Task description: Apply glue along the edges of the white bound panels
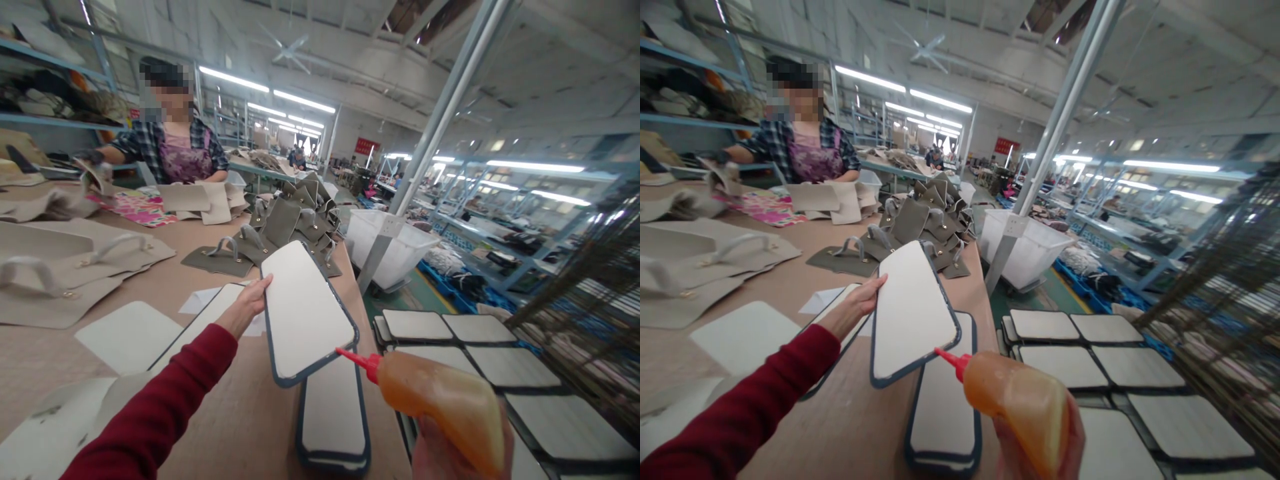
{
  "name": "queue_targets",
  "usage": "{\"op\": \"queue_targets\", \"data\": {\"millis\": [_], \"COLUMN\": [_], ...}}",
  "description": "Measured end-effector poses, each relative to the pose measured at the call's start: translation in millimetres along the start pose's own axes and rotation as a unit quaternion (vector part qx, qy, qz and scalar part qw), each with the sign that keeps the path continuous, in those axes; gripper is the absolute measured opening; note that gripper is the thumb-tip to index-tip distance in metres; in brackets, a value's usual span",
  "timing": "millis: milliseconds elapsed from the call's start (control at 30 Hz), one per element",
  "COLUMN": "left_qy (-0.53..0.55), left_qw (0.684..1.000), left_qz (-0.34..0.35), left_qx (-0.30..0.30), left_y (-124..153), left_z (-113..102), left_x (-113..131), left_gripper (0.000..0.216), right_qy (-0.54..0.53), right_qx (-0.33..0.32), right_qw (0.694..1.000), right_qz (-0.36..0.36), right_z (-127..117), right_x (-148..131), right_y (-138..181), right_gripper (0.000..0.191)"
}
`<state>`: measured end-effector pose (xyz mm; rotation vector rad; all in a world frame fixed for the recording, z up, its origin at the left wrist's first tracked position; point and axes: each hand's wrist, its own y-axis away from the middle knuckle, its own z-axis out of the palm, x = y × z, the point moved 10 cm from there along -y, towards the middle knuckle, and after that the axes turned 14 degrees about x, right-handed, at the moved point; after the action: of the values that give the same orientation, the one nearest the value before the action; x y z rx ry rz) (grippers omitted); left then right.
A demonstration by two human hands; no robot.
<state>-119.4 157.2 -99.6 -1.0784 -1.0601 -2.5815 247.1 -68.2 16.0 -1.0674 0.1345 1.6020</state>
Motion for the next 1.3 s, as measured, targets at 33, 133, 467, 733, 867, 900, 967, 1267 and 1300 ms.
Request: {"op": "queue_targets", "data": {"millis": [33,133,467,733,867,900,967,1267,1300], "left_qy": [0.001,0.009,-0.004,-0.104,-0.169,-0.176,-0.187,-0.191,-0.191], "left_qw": [1.000,1.000,0.992,0.978,0.957,0.954,0.948,0.945,0.946], "left_qz": [0.001,0.019,0.123,0.107,0.081,0.078,0.074,0.057,0.056], "left_qx": [0.003,0.018,-0.007,-0.144,-0.220,-0.231,-0.246,-0.259,-0.257], "left_y": [-1,-3,19,62,87,91,98,103,101], "left_z": [0,1,19,43,56,58,61,63,62], "left_x": [1,5,30,26,17,17,17,19,19], "left_gripper": [0.016,0.016,0.019,0.024,0.032,0.033,0.035,0.040,0.040], "right_qy": [-0.001,-0.010,-0.088,-0.067,-0.091,-0.092,-0.089,-0.080,-0.079], "right_qx": [-0.006,-0.022,-0.013,-0.008,-0.058,-0.069,-0.081,-0.108,-0.113], "right_qw": [1.000,0.999,0.951,0.969,0.980,0.981,0.983,0.982,0.982], "right_qz": [0.013,0.047,0.296,0.239,0.167,0.155,0.140,0.130,0.129], "right_z": [1,-1,24,34,63,69,78,83,82], "right_x": [4,21,59,42,20,17,14,19,19], "right_y": [5,23,-1,-51,-69,-72,-76,-73,-72], "right_gripper": [0.069,0.072,0.020,0.037,0.043,0.043,0.042,0.045,0.043]}}
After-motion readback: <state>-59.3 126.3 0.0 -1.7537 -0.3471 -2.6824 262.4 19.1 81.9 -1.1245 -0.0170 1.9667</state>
